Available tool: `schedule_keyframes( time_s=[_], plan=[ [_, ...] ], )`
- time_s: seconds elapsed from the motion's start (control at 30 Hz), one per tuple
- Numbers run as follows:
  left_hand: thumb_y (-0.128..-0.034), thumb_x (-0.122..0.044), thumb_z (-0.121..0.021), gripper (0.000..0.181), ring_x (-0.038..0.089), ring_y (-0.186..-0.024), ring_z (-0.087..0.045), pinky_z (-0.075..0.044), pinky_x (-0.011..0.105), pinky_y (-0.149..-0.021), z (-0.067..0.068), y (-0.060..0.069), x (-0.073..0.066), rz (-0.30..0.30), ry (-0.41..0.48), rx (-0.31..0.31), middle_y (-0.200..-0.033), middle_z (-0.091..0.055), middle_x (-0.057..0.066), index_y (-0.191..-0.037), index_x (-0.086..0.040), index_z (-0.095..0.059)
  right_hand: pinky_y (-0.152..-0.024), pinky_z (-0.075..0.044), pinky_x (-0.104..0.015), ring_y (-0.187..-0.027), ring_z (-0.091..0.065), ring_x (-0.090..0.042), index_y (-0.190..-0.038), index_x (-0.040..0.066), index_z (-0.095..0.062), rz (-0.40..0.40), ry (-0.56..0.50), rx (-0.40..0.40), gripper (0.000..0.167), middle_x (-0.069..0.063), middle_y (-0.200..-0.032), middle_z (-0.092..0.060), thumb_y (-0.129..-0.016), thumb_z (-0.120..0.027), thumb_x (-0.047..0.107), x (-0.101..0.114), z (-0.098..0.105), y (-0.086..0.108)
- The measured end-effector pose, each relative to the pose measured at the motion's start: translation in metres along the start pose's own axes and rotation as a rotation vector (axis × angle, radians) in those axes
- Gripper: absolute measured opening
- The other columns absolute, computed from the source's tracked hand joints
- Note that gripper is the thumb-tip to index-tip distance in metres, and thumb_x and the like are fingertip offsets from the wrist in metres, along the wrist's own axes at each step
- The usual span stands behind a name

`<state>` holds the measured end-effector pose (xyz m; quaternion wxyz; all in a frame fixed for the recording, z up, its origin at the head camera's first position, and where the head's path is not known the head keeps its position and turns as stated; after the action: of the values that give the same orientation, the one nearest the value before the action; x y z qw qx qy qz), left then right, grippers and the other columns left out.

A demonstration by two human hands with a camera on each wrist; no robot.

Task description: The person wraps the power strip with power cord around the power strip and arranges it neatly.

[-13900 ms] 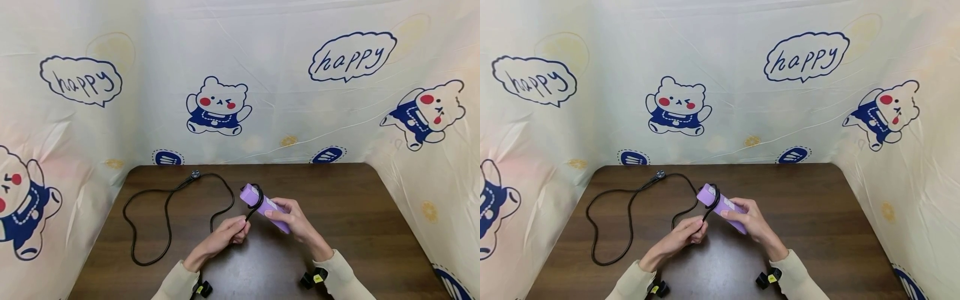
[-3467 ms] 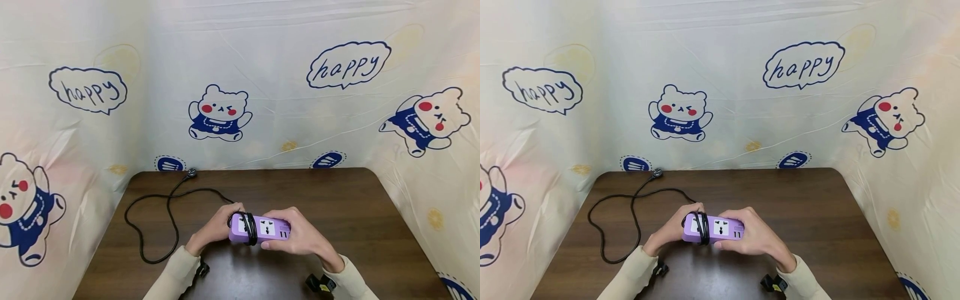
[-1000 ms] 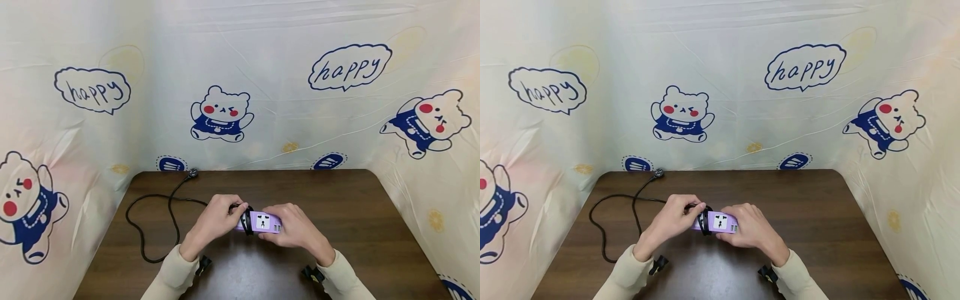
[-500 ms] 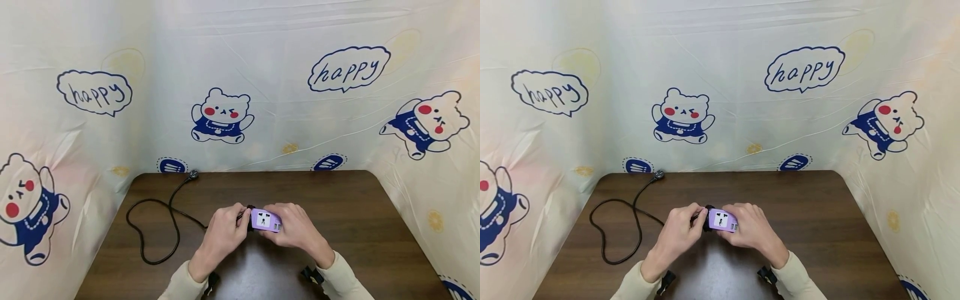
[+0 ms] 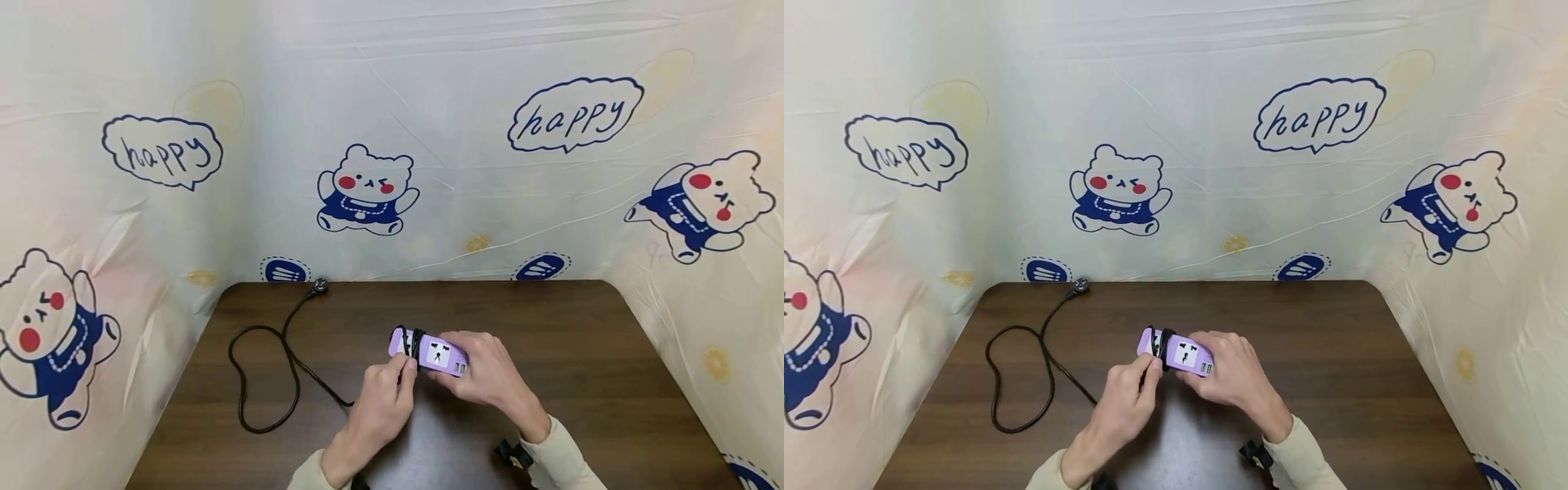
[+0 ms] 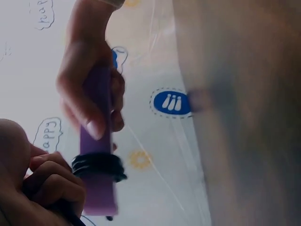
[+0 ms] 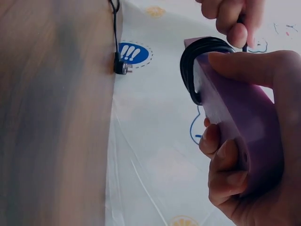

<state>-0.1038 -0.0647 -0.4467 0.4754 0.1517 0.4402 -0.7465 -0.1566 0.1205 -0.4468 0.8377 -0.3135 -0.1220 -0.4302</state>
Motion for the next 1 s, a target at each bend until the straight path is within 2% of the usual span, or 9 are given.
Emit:
schedule_keyframes(
  time_s=[0.13, 0.37, 0.57, 0.73, 0.9, 1.0],
  plan=[
    [-0.1105, -0.009, -0.054, 0.031, -0.009, -0.055, -0.033, -0.028, 0.009, -0.049, -0.003, 0.003, -0.001, -0.015, 0.043, -0.049, -0.063, -0.036, -0.016, -0.08, -0.016, -0.054, -0.057, -0.044, -0.02, -0.065, -0.055, -0.001, -0.107, 0.018, -0.077, -0.006, -0.019, -0.019, 0.044, 0.01, -0.088, -0.073, -0.072, -0.095, 0.038, 0.002, -0.001, -0.001],
    [-0.1083, -0.006, -0.058, 0.029, -0.01, -0.055, -0.034, -0.029, 0.008, -0.048, -0.005, 0.005, -0.002, -0.043, 0.055, -0.119, -0.062, -0.039, -0.015, -0.081, -0.015, -0.056, -0.06, -0.048, -0.021, -0.069, -0.06, -0.002, -0.11, 0.016, -0.078, -0.045, -0.047, -0.057, 0.046, 0.007, -0.092, -0.075, -0.071, -0.096, 0.035, 0.006, -0.005, -0.001],
    [-0.1073, -0.008, -0.061, 0.029, -0.01, -0.056, -0.033, -0.027, 0.008, -0.048, -0.009, 0.008, 0.002, -0.034, 0.057, -0.141, -0.06, -0.04, -0.016, -0.08, -0.016, -0.059, -0.061, -0.048, -0.021, -0.07, -0.061, -0.003, -0.111, 0.015, -0.078, -0.044, -0.059, -0.08, 0.047, 0.006, -0.094, -0.077, -0.071, -0.096, 0.033, 0.009, -0.009, -0.002],
    [-0.1066, -0.01, -0.063, 0.035, -0.011, -0.055, -0.031, -0.025, 0.008, -0.047, -0.01, 0.01, 0.006, -0.025, 0.061, -0.155, -0.06, -0.037, -0.017, -0.075, -0.021, -0.055, -0.058, -0.047, -0.021, -0.067, -0.059, -0.001, -0.108, 0.018, -0.078, -0.037, -0.113, -0.093, 0.043, 0.01, -0.09, -0.074, -0.073, -0.097, 0.034, 0.008, -0.007, -0.001],
    [-0.1068, -0.01, -0.063, 0.04, -0.011, -0.055, -0.029, -0.024, 0.01, -0.046, -0.011, 0.01, 0.008, -0.043, 0.093, -0.175, -0.058, -0.036, -0.015, -0.071, -0.021, -0.05, -0.057, -0.047, -0.021, -0.066, -0.058, -0.001, -0.108, 0.02, -0.077, -0.059, -0.145, -0.097, 0.042, 0.013, -0.088, -0.073, -0.074, -0.097, 0.036, 0.006, -0.004, 0.0],
    [-0.1074, -0.01, -0.062, 0.037, -0.01, -0.056, -0.03, -0.025, 0.01, -0.047, -0.014, 0.009, 0.01, -0.048, 0.121, -0.155, -0.059, -0.037, -0.015, -0.073, -0.021, -0.052, -0.058, -0.048, -0.022, -0.067, -0.059, -0.002, -0.109, 0.019, -0.078, -0.074, -0.146, -0.095, 0.043, 0.012, -0.089, -0.074, -0.074, -0.097, 0.036, 0.004, -0.003, 0.0]
  ],
)
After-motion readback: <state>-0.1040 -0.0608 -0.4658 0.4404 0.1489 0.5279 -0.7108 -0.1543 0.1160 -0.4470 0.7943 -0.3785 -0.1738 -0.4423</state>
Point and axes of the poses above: each hand's wrist, its own y-axis away from the middle knuckle, its own z-axis out of the back of the hand, x = y × z, the point moved 5 cm from there along -y, towards the middle knuckle
